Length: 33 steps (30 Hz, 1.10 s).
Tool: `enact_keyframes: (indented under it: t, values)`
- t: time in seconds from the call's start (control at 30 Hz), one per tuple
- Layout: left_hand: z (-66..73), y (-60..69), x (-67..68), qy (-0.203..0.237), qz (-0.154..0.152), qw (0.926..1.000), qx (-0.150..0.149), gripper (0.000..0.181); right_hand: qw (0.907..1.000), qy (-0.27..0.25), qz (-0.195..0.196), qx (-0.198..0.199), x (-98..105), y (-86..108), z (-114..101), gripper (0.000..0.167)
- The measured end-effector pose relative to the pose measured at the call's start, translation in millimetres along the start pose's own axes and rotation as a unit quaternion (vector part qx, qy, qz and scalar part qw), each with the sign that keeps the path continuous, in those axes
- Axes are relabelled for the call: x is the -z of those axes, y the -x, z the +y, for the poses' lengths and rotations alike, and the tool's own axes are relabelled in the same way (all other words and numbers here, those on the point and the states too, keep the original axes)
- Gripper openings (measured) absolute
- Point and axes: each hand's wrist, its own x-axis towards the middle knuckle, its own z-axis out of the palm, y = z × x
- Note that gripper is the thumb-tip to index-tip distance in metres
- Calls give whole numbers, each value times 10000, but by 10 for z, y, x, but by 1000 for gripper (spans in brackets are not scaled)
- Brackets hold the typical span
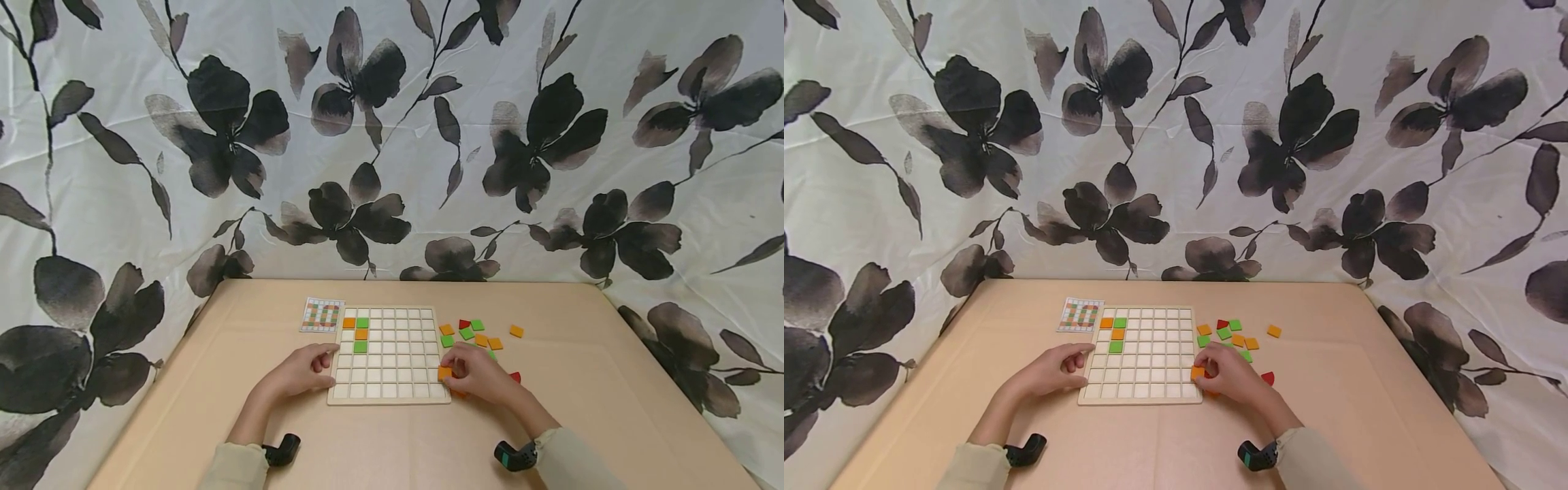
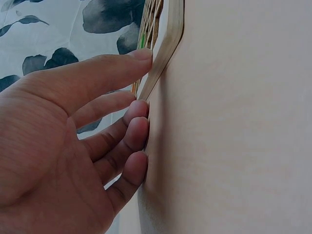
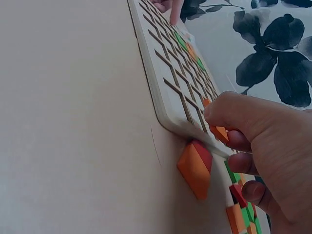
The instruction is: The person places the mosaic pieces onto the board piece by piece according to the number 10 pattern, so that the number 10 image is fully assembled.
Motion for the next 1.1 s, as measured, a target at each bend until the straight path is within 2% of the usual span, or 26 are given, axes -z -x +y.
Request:
enact_keyframes:
  t: [0.37, 0.63, 0.77, 0.97, 1.1]
  values:
    - [-7, 23, -20, -37, 45, 10000, -37, 62, 9993, 175, -25, 340, -132, -186, -147, 23]
    - [-4, 42, -39, -88, 57, 9999, -24, 62, 9972, 102, -32, 733, -239, -312, -215, 22]
    - [0, 41, -50, -55, 46, 10000, -53, 63, 9968, 73, -111, 785, -289, -368, -266, 21]
    - [10, 41, -82, 30, 102, 9999, 100, 63, 9974, 111, -197, 690, -362, -447, -365, 20]
    - [17, 46, -93, 41, 96, 9999, 89, 63, 9969, 99, -190, 760, -392, -486, -424, 20]
